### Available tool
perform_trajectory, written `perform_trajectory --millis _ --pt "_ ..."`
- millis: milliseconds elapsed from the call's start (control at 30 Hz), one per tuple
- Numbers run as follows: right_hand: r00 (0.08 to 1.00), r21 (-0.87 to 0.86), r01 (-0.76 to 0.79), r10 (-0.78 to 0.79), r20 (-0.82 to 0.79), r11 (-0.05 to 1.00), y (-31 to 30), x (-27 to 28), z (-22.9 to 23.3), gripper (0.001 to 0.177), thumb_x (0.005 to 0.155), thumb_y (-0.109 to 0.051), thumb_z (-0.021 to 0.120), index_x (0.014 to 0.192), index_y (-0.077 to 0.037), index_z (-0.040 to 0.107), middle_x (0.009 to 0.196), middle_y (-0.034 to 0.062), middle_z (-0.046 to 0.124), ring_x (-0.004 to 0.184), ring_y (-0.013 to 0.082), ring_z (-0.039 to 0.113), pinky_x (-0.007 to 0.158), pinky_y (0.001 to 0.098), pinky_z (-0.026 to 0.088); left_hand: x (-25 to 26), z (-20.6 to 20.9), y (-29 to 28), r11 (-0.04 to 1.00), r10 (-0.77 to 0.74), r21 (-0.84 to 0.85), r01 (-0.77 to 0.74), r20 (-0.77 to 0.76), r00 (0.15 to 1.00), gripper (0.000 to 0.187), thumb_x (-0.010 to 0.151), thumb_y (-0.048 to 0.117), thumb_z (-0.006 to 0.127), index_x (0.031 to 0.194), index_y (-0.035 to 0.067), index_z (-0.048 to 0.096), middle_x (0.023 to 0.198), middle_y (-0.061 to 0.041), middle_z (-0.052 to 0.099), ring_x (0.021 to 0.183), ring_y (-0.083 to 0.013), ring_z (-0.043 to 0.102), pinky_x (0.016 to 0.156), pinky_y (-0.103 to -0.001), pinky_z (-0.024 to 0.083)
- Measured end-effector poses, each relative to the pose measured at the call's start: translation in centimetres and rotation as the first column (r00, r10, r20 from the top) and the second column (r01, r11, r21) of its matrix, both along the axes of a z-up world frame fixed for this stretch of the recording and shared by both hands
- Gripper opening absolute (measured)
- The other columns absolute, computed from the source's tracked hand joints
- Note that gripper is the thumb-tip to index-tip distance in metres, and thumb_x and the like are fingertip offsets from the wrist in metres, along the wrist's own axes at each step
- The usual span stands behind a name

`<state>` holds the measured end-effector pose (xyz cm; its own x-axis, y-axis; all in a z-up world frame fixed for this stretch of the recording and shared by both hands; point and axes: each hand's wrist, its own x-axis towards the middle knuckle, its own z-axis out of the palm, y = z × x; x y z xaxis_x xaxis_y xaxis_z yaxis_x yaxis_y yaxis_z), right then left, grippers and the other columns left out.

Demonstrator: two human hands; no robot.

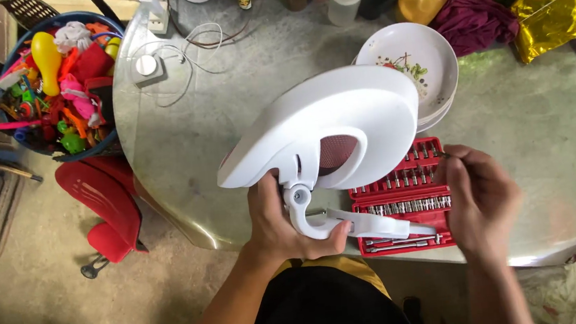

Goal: The person is assembling a pink and white office chair, specifically attaching the headrest and backrest components using a screwdriver.

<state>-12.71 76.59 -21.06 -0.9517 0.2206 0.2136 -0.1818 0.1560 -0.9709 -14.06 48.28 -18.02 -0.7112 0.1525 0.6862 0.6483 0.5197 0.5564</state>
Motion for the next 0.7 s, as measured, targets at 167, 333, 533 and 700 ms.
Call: perform_trajectory --millis 167,333,533,700 --pt "0.987 0.284 -0.161 0.157 0.037 0.945 -6.3 1.8 13.0 0.026 0.097 0.002 0.058 0.122 0.003 0.066 0.107 0.0122 0.073 0.09 0.0156 0.076 0.074 0.0282 0.065 -0.5 1.0 0.1 1.0 0.012 0.016 -0.011 -0.071 0.997 0.101 0.076 0.053 0.077 0.138 -0.012 0.033 0.123 -0.02 0.051 0.107 -0.03 0.061 0.081 -0.042 0.055" --pt "0.972 0.464 -0.213 0.233 0.016 0.86 -10.0 1.2 15.8 0.029 0.086 -0.01 0.079 0.112 -0.003 0.069 0.098 0.0038 0.078 0.084 0.0144 0.08 0.072 0.0264 0.064 -0.6 0.5 -0.4 0.999 0.014 0.05 -0.014 -0.006 1.0 0.097 0.071 0.053 0.082 0.133 -0.007 0.038 0.114 -0.017 0.056 0.095 -0.0283 0.065 0.076 -0.041 0.057" --pt "0.936 0.527 -0.282 0.35 -0.032 0.802 -11.0 -0.3 16.6 0.024 0.082 -0.002 0.076 0.106 -0.005 0.073 0.102 0.0084 0.076 0.08 0.0189 0.078 0.066 0.0294 0.062 -1.2 0.5 -0.8 1.0 -0.003 0.019 0.006 -0.173 0.985 0.102 0.077 0.05 0.081 0.142 -0.008 0.028 0.123 -0.021 0.053 0.102 -0.0308 0.065 0.078 -0.04 0.057" --pt "0.917 0.532 -0.295 0.391 -0.075 0.794 -11.3 -0.6 16.0 0.027 0.082 0.002 0.074 0.108 -0.005 0.072 0.103 0.0095 0.075 0.083 0.0218 0.077 0.071 0.0303 0.063 -1.2 1.7 -0.6 0.999 -0.031 0.005 0.032 -0.09 0.995 0.104 0.071 0.054 0.083 0.139 -0.008 0.034 0.121 -0.019 0.052 0.105 -0.0308 0.062 0.083 -0.042 0.056"
